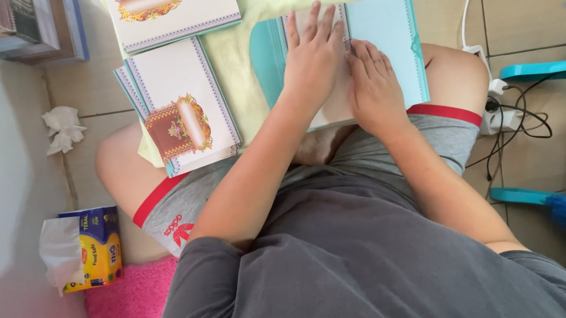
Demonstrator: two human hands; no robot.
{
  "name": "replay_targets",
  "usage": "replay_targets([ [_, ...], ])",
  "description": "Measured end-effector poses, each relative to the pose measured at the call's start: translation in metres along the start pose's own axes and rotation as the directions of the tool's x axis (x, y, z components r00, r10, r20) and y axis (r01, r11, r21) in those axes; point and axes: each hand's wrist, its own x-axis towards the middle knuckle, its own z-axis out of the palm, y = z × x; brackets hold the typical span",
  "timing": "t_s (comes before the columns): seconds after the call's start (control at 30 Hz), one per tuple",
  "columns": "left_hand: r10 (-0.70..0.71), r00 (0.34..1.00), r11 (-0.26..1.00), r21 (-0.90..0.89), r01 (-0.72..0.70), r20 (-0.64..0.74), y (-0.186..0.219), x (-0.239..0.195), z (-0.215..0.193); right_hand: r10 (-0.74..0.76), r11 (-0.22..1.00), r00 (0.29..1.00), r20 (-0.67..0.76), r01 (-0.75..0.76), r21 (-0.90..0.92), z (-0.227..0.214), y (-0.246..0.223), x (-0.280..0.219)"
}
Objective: Smoothing the pages of small notebooks and stacking them neatly.
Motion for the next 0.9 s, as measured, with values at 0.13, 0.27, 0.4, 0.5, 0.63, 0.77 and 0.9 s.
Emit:
replay_targets([
  [0.13, -0.076, 0.997, 0.997, 0.036, 0.075, 0.014, -0.002, 0.010, 0.026, 0.047, 0.998, 0.999, -0.001, -0.047, -0.030, 0.001, 0.004, -0.004],
  [0.27, -0.080, 0.996, 0.996, -0.036, 0.079, -0.031, 0.000, 0.008, 0.009, 0.126, 0.992, 0.979, 0.162, -0.129, 0.005, 0.000, 0.005, -0.004],
  [0.4, -0.073, 0.996, 0.997, -0.026, 0.072, -0.054, 0.000, 0.006, 0.011, 0.101, 0.995, 0.986, 0.131, -0.097, -0.036, 0.019, 0.029, 0.022],
  [0.5, -0.087, 0.996, 0.996, -0.031, 0.085, -0.038, 0.000, 0.005, 0.011, 0.093, 0.996, 0.984, 0.153, -0.091, -0.021, 0.033, 0.047, 0.047],
  [0.63, -0.107, 0.994, 0.993, -0.052, 0.106, -0.009, -0.004, 0.004, 0.016, 0.069, 0.998, 0.990, 0.122, -0.068, -0.014, 0.022, 0.033, 0.032],
  [0.77, -0.133, 0.991, 0.991, -0.033, 0.133, -0.005, -0.008, 0.004, 0.027, 0.038, 0.999, 0.987, 0.156, -0.042, 0.023, -0.006, 0.006, -0.008],
  [0.9, -0.118, 0.993, 0.993, 0.023, 0.118, 0.011, -0.009, 0.004, 0.026, 0.048, 0.998, 0.979, 0.200, -0.054, 0.028, -0.014, 0.002, -0.023],
])
